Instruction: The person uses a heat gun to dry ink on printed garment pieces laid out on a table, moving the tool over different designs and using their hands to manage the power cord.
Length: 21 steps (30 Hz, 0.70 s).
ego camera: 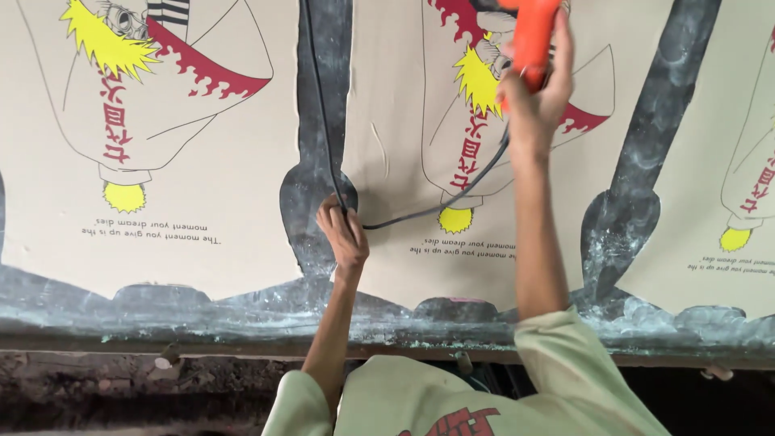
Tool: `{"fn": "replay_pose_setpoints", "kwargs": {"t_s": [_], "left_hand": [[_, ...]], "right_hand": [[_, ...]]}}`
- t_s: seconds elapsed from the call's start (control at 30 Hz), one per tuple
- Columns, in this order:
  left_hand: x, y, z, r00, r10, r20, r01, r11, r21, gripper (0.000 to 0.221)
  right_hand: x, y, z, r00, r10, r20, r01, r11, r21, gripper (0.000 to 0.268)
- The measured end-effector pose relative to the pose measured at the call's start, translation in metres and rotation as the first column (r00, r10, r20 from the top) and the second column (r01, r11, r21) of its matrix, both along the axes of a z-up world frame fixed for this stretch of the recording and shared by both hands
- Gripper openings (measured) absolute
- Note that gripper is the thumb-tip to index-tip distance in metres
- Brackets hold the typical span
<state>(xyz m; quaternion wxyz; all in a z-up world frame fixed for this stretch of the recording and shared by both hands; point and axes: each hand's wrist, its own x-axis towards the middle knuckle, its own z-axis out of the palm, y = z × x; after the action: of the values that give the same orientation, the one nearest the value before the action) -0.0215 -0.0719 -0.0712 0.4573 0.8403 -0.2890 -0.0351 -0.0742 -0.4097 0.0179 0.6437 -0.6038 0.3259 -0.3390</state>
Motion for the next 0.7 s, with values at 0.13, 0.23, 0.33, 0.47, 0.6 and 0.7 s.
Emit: {"fn": "replay_pose_setpoints", "kwargs": {"t_s": [0.13, 0.23, 0.33, 0.47, 0.6, 0.7], "left_hand": [[0.005, -0.011, 0.012, 1.0, 0.018, -0.01, -0.018, 1.0, -0.018, 0.021], [0.01, -0.022, 0.013, 0.999, 0.015, -0.03, -0.016, 0.999, -0.038, 0.02], [0.014, -0.033, 0.01, 1.0, 0.001, -0.031, -0.003, 0.998, -0.065, 0.021], [0.017, -0.049, -0.001, 0.999, -0.005, -0.032, 0.003, 0.998, -0.069, 0.02], [0.019, -0.051, -0.012, 1.0, -0.004, -0.014, 0.003, 0.997, -0.075, 0.019], [0.019, -0.048, -0.019, 1.0, -0.018, 0.01, 0.019, 0.997, -0.074, 0.02]], "right_hand": [[0.015, -0.033, 0.004, 0.995, 0.027, -0.095, -0.014, 0.991, 0.132, 0.07], [0.014, -0.032, 0.011, 0.983, 0.072, -0.169, -0.067, 0.997, 0.038, 0.062], [0.003, -0.034, 0.016, 0.974, 0.05, -0.219, -0.044, 0.999, 0.032, 0.063], [-0.01, -0.035, 0.01, 0.979, 0.092, -0.181, -0.109, 0.99, -0.085, 0.07], [-0.011, -0.037, 0.013, 0.968, 0.114, -0.226, -0.137, 0.987, -0.088, 0.07], [0.005, -0.037, 0.012, 0.984, 0.09, -0.153, -0.098, 0.994, -0.042, 0.065]]}}
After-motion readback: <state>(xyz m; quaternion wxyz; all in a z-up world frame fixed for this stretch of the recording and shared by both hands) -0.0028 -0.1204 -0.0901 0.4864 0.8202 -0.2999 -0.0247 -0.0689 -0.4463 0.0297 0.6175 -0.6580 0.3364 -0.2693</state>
